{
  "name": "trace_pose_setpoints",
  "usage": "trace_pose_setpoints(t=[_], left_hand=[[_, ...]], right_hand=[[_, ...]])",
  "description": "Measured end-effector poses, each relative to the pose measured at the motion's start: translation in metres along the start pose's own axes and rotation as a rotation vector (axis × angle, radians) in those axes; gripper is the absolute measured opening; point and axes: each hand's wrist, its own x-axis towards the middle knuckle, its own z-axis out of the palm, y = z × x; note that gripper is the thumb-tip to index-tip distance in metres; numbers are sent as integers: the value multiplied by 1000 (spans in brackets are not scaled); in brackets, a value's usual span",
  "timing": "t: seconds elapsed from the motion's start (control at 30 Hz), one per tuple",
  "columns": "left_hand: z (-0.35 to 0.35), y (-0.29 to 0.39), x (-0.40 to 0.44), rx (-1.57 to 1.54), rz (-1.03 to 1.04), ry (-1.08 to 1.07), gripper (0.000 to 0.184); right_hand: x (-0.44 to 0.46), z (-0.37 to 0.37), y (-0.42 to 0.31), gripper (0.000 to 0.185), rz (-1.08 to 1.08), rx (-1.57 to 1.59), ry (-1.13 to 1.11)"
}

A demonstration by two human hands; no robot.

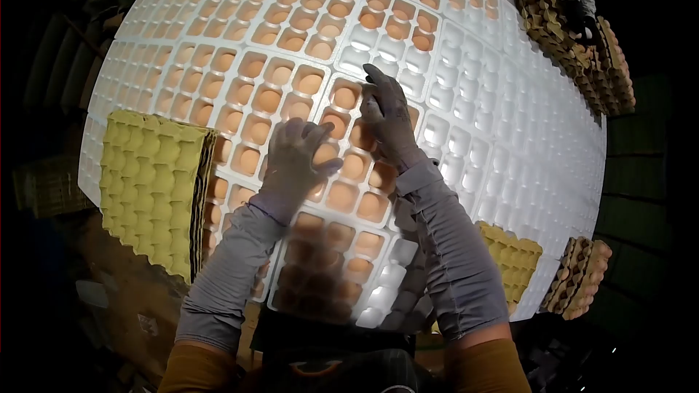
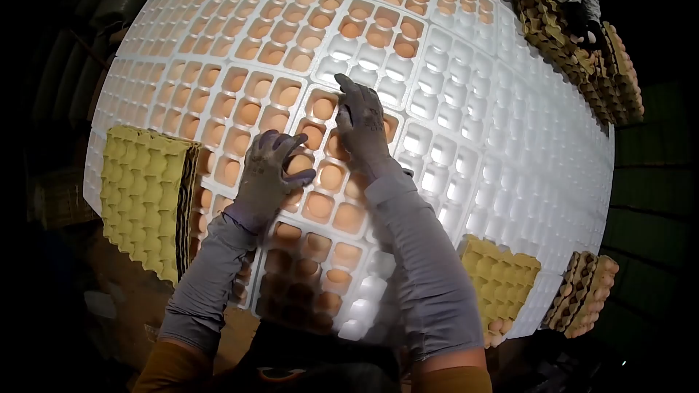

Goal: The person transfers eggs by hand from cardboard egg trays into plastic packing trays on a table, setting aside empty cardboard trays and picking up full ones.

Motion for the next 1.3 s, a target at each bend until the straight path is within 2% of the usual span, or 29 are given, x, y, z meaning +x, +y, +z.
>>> trace_pose_setpoints(t=[0.03, 0.07, 0.17, 0.23, 0.3, 0.37, 0.4, 0.43, 0.5, 0.53, 0.57, 0.7, 0.73, 0.77, 0.83, 0.87, 0.9, 0.93, 0.97, 1.0, 1.03, 1.1, 1.13, 1.17, 1.2, 1.23, 1.27, 1.3], left_hand=[[1, -1, -5, 2, -5, -1, 47], [3, -2, -9, 12, 36, 5, 43], [0, -5, -6, 54, 152, -2, 35], [0, -13, -5, -178, 123, -129, 33], [-3, -12, -5, -247, 99, -148, 36], [-1, -6, -9, -153, 99, 10, 44], [-4, -6, -14, 82, 144, -32, 52], [-5, -5, -16, 84, 156, -35, 52], [-5, -2, -18, 201, 82, -123, 56], [-9, 1, -13, 198, 75, -181, 55], [-9, 3, -11, 255, 115, -147, 55], [-6, 1, -1, 65, 120, -35, 53], [-12, 10, 3, 164, 115, -110, 56], [-5, 1, 4, 296, 14, -168, 59], [6, -13, 14, 322, 15, -258, 63], [12, -20, 19, 335, 17, -302, 66], [5, 0, 18, 392, -11, -315, 65], [3, 20, 14, 396, -6, -317, 65], [2, 40, 7, 308, 117, -203, 63], [-1, 65, -3, 220, 237, -90, 61], [-5, 131, -20, 63, 65, -142, 53], [14, 232, -71, -232, 125, -181, 32], [25, 282, -99, -262, 72, -347, 28], [49, 306, -127, -218, 344, -365, 30], [74, 325, -152, -209, 491, -427, 39], [86, 353, -173, -140, 602, -463, 43], [102, 369, -189, -132, 622, -542, 49], [117, 376, -205, -57, 670, -521, 48]], right_hand=[[-7, -1, -9, 55, 2, 55, 64], [-20, -7, -20, 52, 130, 152, 99], [-73, -36, -49, 52, 241, 282, 75], [-119, -56, -59, 51, 329, 248, 40], [-159, -80, -84, 51, 404, 287, 26], [-196, -96, -100, 51, 492, 344, 23], [-214, -100, -104, 44, 478, 295, 59], [-228, -103, -107, 44, 451, 218, 50], [-251, -114, -126, 43, 625, 373, 69], [-261, -114, -127, 43, 506, 291, 85], [-271, -119, -133, 44, 516, 307, 79], [-300, -150, -158, 45, 395, 274, 90], [-307, -165, -162, 46, 393, 223, 48], [-319, -180, -161, 46, 410, 200, 69], [-341, -206, -156, 44, 232, -12, 43], [-355, -220, -149, 41, 235, -130, 33], [-362, -250, -150, 39, 319, -47, 47], [-377, -275, -137, 35, 304, -254, 41], [-381, -308, -133, 31, 190, -359, 116], [-401, -335, -116, 27, 177, -488, 103], [-413, -361, -107, 24, 217, -610, 15], [-435, -389, -77, 22, 213, -589, -120], [-444, -391, -62, 22, 209, -571, -117], [-453, -390, -46, 25, 165, -559, -212], [-459, -390, -36, 28, 119, -547, -308], [-463, -392, -30, 28, 110, -531, -303], [-466, -395, -27, 32, 114, -442, -202], [-471, -399, -26, 36, 121, -352, -106]])
